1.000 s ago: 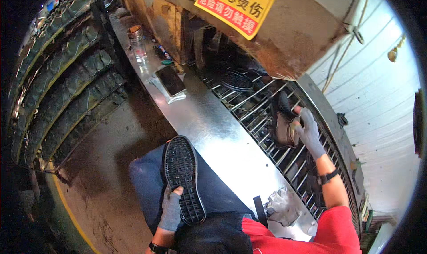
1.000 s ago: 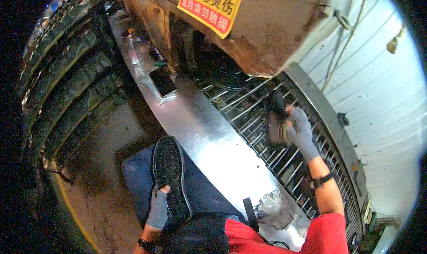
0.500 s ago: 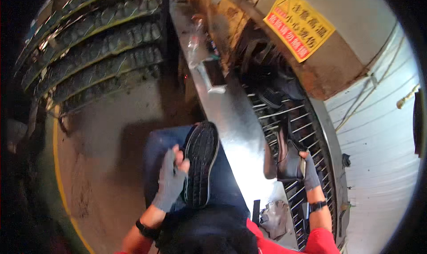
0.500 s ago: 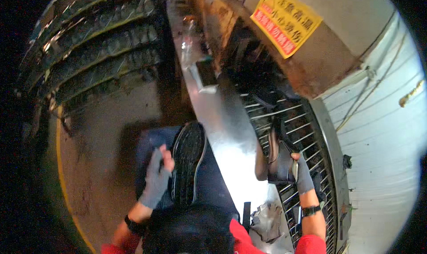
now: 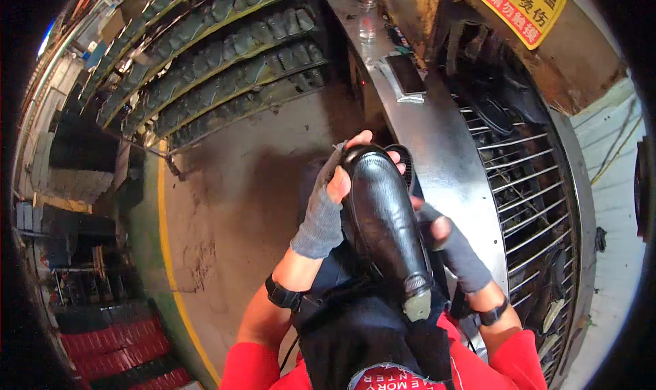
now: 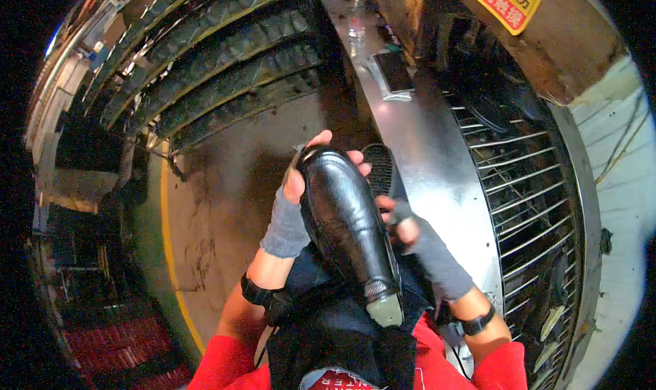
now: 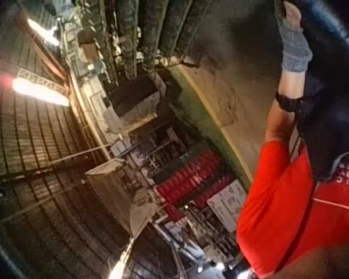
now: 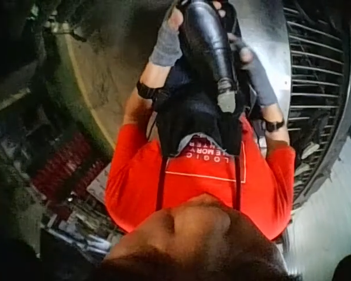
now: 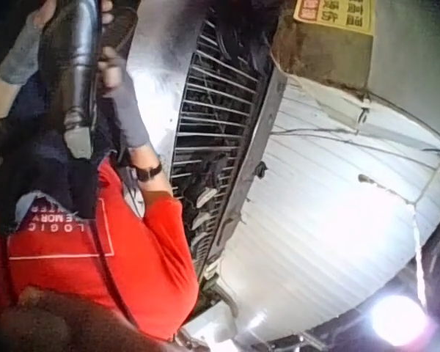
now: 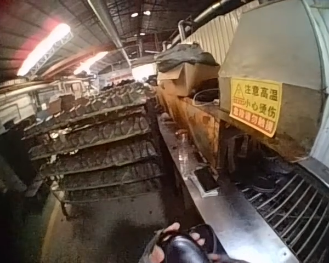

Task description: Inspecting and processing shoe soles and uppers at a machinery station.

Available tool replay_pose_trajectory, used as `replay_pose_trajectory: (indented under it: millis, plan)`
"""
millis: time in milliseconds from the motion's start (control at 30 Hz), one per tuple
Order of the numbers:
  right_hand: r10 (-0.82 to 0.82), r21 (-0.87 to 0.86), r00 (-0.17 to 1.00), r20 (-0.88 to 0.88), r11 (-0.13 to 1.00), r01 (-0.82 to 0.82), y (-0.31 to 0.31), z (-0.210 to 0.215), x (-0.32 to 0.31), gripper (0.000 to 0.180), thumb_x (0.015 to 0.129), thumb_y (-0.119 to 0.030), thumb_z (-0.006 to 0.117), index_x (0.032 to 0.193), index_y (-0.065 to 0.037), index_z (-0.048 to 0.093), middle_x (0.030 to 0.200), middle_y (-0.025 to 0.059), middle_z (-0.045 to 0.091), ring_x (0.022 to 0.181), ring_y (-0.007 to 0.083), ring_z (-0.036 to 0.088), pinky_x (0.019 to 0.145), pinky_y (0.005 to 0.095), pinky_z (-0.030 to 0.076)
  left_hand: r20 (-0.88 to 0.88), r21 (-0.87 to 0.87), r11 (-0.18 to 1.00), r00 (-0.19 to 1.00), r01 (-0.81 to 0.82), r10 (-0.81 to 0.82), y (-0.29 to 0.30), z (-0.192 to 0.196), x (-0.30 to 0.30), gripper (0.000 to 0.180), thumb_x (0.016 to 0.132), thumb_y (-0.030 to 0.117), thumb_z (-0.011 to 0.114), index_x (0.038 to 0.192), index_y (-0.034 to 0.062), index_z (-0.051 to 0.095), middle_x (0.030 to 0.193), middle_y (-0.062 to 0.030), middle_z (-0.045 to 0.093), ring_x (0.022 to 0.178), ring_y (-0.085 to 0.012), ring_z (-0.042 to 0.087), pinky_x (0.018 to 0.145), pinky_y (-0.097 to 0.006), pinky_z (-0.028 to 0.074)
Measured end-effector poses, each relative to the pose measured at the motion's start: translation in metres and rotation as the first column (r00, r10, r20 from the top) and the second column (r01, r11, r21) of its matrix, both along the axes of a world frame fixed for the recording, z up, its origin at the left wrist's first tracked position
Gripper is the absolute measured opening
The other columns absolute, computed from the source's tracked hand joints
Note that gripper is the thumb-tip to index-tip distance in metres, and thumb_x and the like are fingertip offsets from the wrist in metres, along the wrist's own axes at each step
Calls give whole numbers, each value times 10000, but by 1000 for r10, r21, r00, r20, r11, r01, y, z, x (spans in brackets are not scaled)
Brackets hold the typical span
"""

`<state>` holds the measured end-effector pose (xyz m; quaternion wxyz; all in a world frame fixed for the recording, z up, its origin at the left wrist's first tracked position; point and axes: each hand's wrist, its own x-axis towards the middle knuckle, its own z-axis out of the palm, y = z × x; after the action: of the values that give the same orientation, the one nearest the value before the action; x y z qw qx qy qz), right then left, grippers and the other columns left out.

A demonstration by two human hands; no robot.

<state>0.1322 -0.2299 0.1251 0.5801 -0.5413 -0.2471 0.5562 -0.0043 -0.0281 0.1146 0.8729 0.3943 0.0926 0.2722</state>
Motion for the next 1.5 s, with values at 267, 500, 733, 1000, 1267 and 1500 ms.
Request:
replay_pose_trajectory:
  millis: [267, 500, 733, 1000, 1267, 1500]
  plan:
    - [-154, -97, 953, -262, 986, 133, -12, 8, -11, 775, 979, -681, 636, 1337, 6, 647, 1104, 120, 757, 931, 183, 744, 828, 302, 613, -294, 464, 885, 937, -34, 190, 50, -72, 32, 745, 1019, 566, 634, 1536, 41, 520, 1376, -132, 661, 1240, -243, 640, 1103, -425, 507]
    - [-325, -212, 935, -144, 933, 292, -22, 12, 22, 756, 967, -655, 673, 1366, -15, 620, 1091, 130, 749, 906, 203, 753, 814, 313, 634, -538, 800, 528, 728, 284, 425, 59, -40, 56, 467, 828, 77, 812, 1265, 49, 651, 1084, -117, 730, 995, -196, 689, 940, -334, 555]
    - [-209, -108, 874, -439, 978, 179, 24, -13, -12, 825, 997, -711, 579, 1421, -3, 568, 1213, 168, 728, 1006, 234, 760, 887, 342, 647, -28, 176, 984, 999, 25, -21, 84, 7, 0, 646, 1086, 486, 520, 1535, 23, 494, 1363, -220, 681, 1214, -300, 696, 1065, -428, 569]
    - [57, 70, 918, -391, 997, -32, 27, -39, -31, 880, 942, -765, 614, 1330, 25, 652, 1201, 156, 749, 1052, 236, 754, 932, 367, 627, -39, 112, 982, 988, 151, -148, 58, 28, -16, 848, 1094, 665, 340, 1660, 36, 298, 1521, -272, 562, 1298, -326, 656, 1119, -467, 539]
    - [-18, -10, 947, -321, 1000, 16, 33, -16, -34, 905, 899, -788, 654, 1338, 4, 651, 1190, 144, 751, 1035, 233, 758, 912, 367, 633, -57, 180, 967, 983, 180, -173, 51, 34, -18, 858, 1096, 670, 335, 1662, 26, 303, 1495, -256, 592, 1325, -318, 635, 1144, -447, 517]
    - [41, -55, 968, -247, 997, -57, 21, -29, -21, 1091, 881, -834, 609, 1470, 79, 510, 1383, 234, 654, 1224, 322, 691, 1104, 458, 560, -58, 220, 957, 982, 189, -181, 40, 38, -15, 841, 1108, 657, 306, 1639, 6, 347, 1481, -221, 616, 1291, -276, 649, 1134, -409, 516]
